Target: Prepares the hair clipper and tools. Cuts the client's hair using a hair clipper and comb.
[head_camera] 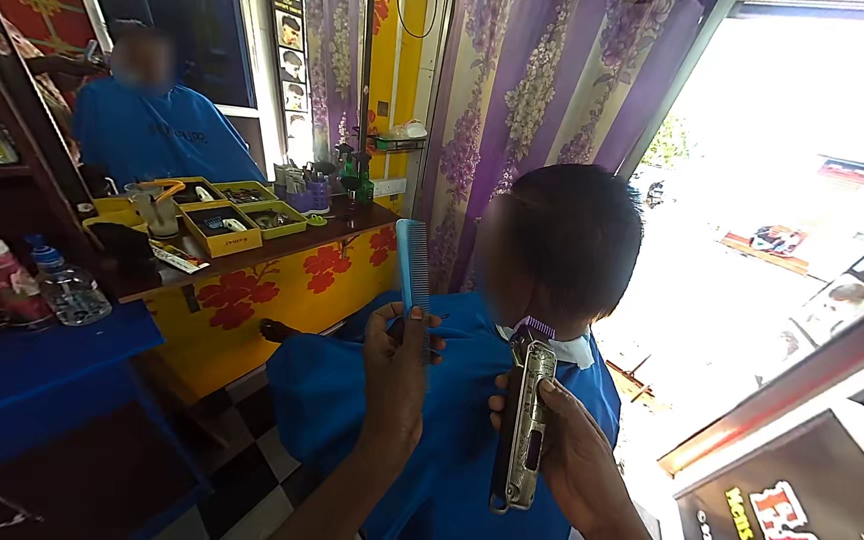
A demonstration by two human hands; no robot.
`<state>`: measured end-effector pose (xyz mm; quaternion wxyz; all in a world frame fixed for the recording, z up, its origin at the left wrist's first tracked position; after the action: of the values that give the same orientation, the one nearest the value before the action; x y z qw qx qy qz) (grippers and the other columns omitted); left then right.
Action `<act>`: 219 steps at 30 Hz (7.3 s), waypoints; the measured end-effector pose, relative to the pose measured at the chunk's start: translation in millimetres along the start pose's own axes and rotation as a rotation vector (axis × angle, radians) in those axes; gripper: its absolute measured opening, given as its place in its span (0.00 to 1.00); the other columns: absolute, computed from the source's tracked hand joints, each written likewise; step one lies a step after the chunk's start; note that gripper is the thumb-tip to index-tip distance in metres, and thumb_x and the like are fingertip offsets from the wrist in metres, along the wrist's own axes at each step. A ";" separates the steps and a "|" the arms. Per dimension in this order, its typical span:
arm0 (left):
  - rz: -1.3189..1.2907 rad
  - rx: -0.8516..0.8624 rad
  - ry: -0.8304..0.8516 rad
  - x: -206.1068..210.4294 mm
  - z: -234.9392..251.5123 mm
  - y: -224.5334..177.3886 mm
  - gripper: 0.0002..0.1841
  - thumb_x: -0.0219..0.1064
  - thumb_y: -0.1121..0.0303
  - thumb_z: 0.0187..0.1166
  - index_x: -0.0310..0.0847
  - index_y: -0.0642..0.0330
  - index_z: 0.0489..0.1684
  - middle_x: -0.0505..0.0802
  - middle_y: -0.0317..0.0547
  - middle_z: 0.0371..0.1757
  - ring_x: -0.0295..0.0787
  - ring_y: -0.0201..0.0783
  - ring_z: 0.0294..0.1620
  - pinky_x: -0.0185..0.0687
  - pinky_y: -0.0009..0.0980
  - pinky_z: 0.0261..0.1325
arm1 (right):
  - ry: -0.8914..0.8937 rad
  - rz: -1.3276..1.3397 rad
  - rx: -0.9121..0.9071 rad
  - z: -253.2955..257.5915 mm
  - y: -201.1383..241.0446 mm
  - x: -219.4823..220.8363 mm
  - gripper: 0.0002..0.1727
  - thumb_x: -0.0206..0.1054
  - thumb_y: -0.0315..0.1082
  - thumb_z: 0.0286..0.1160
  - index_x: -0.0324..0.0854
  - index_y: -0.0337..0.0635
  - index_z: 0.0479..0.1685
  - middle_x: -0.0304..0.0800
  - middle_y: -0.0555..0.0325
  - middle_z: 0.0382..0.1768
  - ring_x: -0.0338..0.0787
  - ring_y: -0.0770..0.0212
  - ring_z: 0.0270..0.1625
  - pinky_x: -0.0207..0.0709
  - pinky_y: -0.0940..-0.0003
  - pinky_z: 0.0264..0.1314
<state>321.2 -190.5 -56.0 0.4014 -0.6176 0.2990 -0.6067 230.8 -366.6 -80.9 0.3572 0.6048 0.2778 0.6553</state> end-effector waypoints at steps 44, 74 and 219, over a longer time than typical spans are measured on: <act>0.002 -0.042 0.030 1.4 2.5 8.7 0.08 0.58 0.71 0.90 0.74 0.62 0.59 0.93 0.52 0.39 0.92 0.42 0.29 0.86 0.28 0.30 | 0.019 0.057 -0.054 9.1 -7.0 -3.1 0.21 0.56 0.38 0.88 0.67 0.31 0.70 0.86 0.34 0.60 0.93 0.43 0.56 0.88 0.48 0.61; 0.054 0.037 0.031 1.4 -3.7 11.4 0.12 0.56 0.76 0.89 0.88 0.60 0.57 0.91 0.51 0.43 0.87 0.40 0.27 0.84 0.25 0.28 | 0.003 0.090 -0.017 8.9 -6.6 -1.5 0.22 0.54 0.38 0.88 0.67 0.31 0.71 0.87 0.34 0.59 0.94 0.44 0.54 0.89 0.49 0.60; 0.131 -0.093 0.154 -1.0 -9.9 18.1 0.08 0.64 0.74 0.85 0.90 0.63 0.51 0.91 0.49 0.43 0.86 0.38 0.29 0.83 0.25 0.30 | -0.036 -0.245 -0.153 -9.8 19.4 6.8 0.28 0.58 0.47 0.88 0.62 0.31 0.72 0.87 0.41 0.56 0.94 0.53 0.46 0.91 0.60 0.51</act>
<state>313.5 -200.1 -72.7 0.3873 -0.5663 0.3964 -0.6101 218.4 -371.9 -62.6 0.4846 0.5491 0.2920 0.6151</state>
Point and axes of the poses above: each hand's wrist, its own z-axis towards the middle knuckle, its own x-axis out of the palm, y = z × x, the point moved 1 cm from there along z, towards the middle knuckle
